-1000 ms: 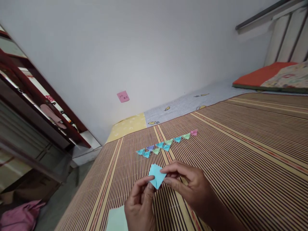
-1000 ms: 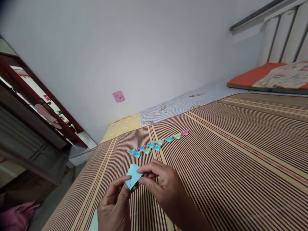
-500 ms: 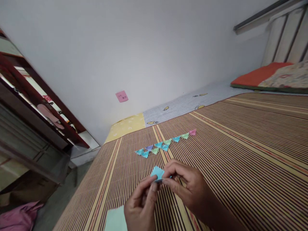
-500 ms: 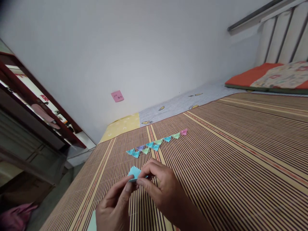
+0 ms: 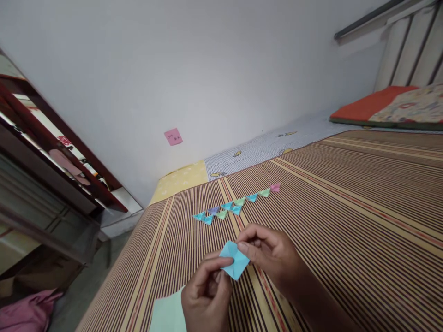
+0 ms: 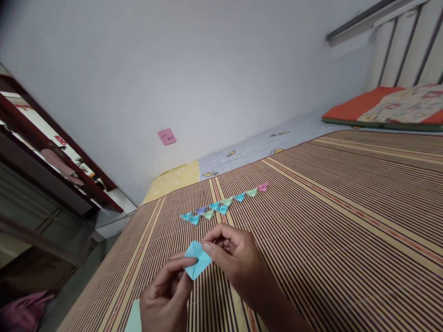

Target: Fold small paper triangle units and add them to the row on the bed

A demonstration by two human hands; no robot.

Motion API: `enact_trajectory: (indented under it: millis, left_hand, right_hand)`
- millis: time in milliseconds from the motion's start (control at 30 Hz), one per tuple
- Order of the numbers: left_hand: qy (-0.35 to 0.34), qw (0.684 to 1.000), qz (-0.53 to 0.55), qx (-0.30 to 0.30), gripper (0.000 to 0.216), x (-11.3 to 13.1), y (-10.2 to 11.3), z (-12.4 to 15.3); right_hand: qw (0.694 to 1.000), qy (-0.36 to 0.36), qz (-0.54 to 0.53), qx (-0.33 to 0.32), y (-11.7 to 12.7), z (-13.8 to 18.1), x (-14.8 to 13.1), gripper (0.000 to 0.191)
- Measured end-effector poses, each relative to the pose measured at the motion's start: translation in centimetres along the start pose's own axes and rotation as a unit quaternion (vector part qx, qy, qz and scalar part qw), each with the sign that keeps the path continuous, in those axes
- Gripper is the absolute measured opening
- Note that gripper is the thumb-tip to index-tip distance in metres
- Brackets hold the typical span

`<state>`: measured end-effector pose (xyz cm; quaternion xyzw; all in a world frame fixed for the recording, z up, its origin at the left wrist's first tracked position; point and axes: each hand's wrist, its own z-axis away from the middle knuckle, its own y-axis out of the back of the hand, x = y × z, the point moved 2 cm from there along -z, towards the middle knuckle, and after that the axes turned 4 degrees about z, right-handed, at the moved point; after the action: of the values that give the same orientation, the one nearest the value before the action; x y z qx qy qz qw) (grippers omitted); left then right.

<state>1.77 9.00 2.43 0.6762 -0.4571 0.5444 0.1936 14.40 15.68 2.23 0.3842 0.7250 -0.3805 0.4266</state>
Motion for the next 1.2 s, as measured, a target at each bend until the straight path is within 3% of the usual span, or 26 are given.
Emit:
enact_trajectory:
  millis: [133,267,500,667,867,1100,1200]
  left_hand:
    - [0.011,1.000,-0.006,-0.011,0.003,-0.1,-0.3,0.3]
    - [0.013,1.000,-0.023,-0.013,0.006,-0.3,0.1,0.2]
    - [0.003,0.994,-0.074,-0.081,0.017,-0.6,0.8,0.0]
    - [0.020,0.996,-0.070,-0.057,0.018,-0.8,0.7,0.2]
    - [0.105,0.994,0.035,-0.013,0.028,-0.8,0.7,0.0]
    - [0.048,0.998,-0.001,-0.046,0.020,-1.2,1.3,-0.6]
    - [0.061,0.998,-0.008,-0.021,0.023,-1.7,1.4,-0.5]
  right_hand:
    - [0.999,-0.007,-0.051,0.008,0.0,0.0,0.3,0.007]
    - [0.998,0.044,0.026,0.037,-0.1,0.2,-0.4,0.004]
    - [0.985,0.123,0.111,0.040,0.4,0.3,-1.3,0.009]
    - [0.987,0.118,0.102,0.028,0.7,0.4,-1.1,0.014]
    - [0.984,0.127,0.109,-0.060,1.1,0.3,-1.7,0.030]
    - [0.985,0.112,0.121,-0.039,0.8,0.3,-1.9,0.011]
    - [0.986,0.103,0.132,-0.015,0.4,0.4,-1.7,0.013]
